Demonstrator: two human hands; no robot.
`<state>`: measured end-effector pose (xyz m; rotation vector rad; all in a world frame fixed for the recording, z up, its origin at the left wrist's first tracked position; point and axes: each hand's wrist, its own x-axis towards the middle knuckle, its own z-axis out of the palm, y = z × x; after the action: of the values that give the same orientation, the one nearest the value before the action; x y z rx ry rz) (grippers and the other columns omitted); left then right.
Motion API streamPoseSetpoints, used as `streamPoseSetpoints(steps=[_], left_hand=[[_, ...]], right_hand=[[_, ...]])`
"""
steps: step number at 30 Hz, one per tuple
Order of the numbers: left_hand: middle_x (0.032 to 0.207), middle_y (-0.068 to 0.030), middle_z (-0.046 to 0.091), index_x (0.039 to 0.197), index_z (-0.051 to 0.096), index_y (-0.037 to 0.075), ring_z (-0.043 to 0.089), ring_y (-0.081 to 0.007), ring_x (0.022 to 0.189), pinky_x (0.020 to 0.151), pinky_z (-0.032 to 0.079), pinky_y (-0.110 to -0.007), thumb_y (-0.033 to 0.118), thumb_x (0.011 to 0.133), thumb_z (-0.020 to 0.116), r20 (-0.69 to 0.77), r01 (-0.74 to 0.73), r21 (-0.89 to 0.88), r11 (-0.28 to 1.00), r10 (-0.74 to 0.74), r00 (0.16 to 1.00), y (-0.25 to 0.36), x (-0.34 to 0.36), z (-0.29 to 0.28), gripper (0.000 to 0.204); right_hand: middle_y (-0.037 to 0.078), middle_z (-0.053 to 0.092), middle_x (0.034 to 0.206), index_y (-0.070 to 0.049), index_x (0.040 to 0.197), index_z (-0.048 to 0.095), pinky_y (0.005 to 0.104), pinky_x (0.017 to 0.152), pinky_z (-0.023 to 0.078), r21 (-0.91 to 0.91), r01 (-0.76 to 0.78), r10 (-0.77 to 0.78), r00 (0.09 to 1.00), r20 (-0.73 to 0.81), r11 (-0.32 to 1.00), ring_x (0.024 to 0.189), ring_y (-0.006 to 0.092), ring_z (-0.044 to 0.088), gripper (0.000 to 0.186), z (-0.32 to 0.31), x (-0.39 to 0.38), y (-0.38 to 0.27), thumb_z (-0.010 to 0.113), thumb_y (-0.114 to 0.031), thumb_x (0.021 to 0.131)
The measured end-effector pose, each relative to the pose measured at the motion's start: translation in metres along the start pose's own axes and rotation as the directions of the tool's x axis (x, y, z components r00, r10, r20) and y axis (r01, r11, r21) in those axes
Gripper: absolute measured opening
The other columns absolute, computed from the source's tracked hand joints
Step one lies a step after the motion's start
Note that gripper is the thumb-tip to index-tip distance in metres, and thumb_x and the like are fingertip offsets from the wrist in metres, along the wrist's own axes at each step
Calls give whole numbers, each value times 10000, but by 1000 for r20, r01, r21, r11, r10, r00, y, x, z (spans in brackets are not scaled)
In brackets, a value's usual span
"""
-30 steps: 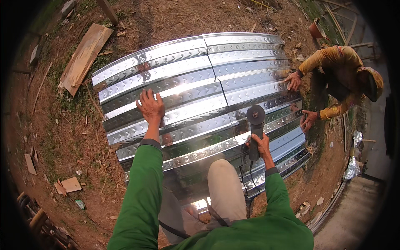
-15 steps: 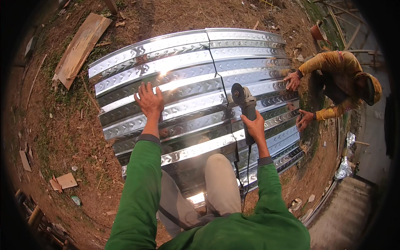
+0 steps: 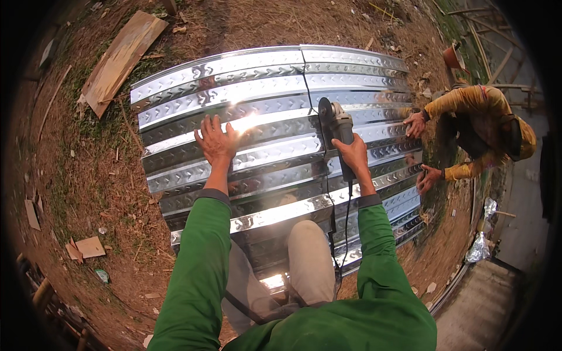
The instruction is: The person positions a corrugated metal sheet on the ground, measures and marks it, then uses an angle grinder to cut along the marked line. Another person assists by holding the sheet steady during cutting.
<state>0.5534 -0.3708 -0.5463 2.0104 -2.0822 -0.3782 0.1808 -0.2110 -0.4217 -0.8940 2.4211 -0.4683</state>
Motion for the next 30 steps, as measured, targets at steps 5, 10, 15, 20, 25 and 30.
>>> streamPoseSetpoints(steps=[5, 10, 15, 20, 25, 30], left_hand=[[1663, -126, 485, 1534, 561, 124, 386, -291, 1581, 1341, 143, -571, 450, 1065, 531, 2, 3, 0, 1000, -3, 1000, 0, -2, -2, 572], [1654, -134, 496, 1524, 576, 119, 399, -297, 1571, 1339, 142, -571, 433, 1069, 549, 2, 6, -3, 1000, -6, 1000, 0, -2, -1, 554], [1664, -132, 490, 1527, 574, 121, 400, -299, 1571, 1337, 150, -572, 434, 1074, 540, -26, -7, -10, 1000, 7, 1000, 0, -2, -1, 552], [1658, -128, 502, 1532, 573, 126, 415, -300, 1561, 1336, 154, -571, 429, 1077, 535, -19, 1, 9, 1000, -1, 1000, 1, -2, -1, 548], [1665, -128, 498, 1533, 573, 134, 417, -296, 1562, 1334, 161, -577, 433, 1077, 535, 2, 0, 18, 1000, 0, 1000, 1, -2, -2, 547], [1662, -128, 504, 1540, 571, 135, 417, -293, 1565, 1334, 161, -579, 440, 1076, 535, -2, 1, 28, 1000, -1, 1000, 1, -2, 0, 556]], right_hand=[[270, 801, 1088, 71, 1196, 722, 495, 909, 602, -48, -6, 7, 1000, 20, 999, 1039, 413, 786, 687, -1, 1, -1, 898, -464, 801], [284, 796, 1106, 78, 1213, 713, 500, 919, 599, -55, -5, 6, 1000, 29, 998, 1056, 424, 782, 714, -2, 3, 1, 895, -477, 804], [309, 784, 1141, 89, 1242, 700, 516, 930, 594, -104, -4, 8, 999, 36, 995, 1084, 447, 774, 748, -2, 5, 6, 896, -484, 803], [319, 778, 1153, 94, 1261, 695, 520, 939, 593, -140, -22, 33, 997, 76, 990, 1101, 459, 767, 764, -8, -6, 10, 896, -483, 802], [331, 773, 1165, 103, 1272, 690, 520, 959, 591, -123, -66, 79, 991, 107, 990, 1135, 457, 760, 774, -13, -25, 16, 895, -472, 796], [336, 773, 1160, 109, 1286, 673, 517, 962, 590, -181, -23, 25, 1000, 7, 983, 1125, 456, 765, 781, -11, -41, 24, 892, -457, 795]])
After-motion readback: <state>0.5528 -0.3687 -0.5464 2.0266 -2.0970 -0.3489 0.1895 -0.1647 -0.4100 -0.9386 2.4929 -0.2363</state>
